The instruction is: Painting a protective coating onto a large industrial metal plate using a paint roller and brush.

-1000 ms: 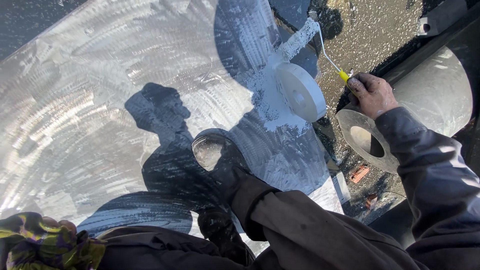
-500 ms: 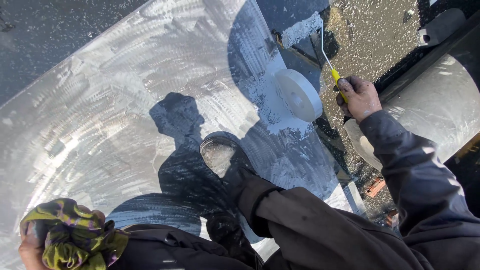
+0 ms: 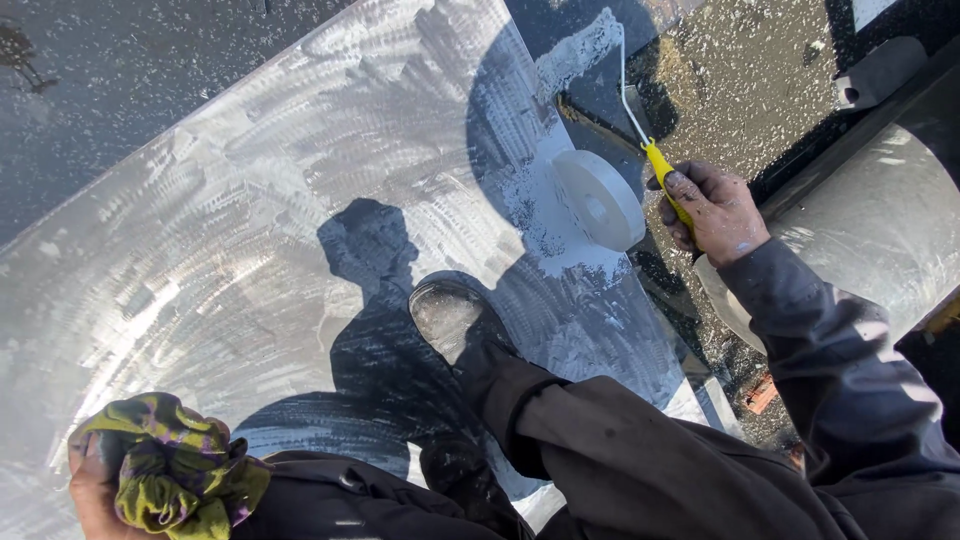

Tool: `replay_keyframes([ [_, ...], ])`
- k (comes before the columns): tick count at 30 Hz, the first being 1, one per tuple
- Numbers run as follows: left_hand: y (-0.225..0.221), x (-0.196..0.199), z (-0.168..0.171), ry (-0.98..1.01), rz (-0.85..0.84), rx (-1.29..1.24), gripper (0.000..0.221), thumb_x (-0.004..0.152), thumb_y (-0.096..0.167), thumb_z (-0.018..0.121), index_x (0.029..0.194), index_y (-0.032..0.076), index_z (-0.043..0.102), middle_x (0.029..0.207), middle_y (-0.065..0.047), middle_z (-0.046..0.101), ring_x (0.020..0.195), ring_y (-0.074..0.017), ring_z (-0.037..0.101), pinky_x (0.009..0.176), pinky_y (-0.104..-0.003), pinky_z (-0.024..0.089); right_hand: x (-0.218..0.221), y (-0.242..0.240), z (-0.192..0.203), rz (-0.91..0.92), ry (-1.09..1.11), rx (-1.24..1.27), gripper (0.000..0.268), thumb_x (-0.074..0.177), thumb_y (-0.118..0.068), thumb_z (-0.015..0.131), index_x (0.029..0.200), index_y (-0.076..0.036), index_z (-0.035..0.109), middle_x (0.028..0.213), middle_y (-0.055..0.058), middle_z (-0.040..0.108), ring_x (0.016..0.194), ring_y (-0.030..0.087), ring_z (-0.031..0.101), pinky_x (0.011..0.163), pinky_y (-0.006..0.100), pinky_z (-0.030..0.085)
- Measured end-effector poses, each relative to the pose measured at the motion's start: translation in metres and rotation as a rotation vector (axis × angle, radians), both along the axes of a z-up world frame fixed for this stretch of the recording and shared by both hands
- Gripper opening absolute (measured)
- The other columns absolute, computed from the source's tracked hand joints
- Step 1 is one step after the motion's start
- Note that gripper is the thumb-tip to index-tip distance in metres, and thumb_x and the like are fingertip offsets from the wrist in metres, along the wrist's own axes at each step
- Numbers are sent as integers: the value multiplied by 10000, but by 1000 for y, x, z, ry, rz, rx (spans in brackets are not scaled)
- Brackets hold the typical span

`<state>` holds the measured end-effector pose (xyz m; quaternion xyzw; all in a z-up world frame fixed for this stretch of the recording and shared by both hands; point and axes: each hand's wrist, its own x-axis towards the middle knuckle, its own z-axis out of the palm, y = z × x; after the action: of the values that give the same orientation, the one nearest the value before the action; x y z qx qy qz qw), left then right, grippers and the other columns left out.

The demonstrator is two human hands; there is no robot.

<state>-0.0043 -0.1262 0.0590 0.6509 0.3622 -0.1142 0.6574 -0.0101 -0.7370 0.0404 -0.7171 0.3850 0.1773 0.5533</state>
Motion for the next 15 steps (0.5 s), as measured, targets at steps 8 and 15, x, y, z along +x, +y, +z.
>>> replay_keyframes([
  [8,-21,-5,-7,-107,63,-134,343,1166,424,464,1168,86,522,1077,-116,630,1027,-263,663,915,-498,573,-20,31,3,37,-169,-65,271,1071,-214,579,1228,4,621,800,10,628,583,43,511,488,224,413],
  [15,-87,-15,37,-106,146,-372,393,1125,450,547,1120,65,627,1057,-84,694,978,-226,670,890,-395,554,17,124,54,210,-388,10,364,1075,-229,569,1351,8,584,853,34,646,662,77,537,578,312,472],
])
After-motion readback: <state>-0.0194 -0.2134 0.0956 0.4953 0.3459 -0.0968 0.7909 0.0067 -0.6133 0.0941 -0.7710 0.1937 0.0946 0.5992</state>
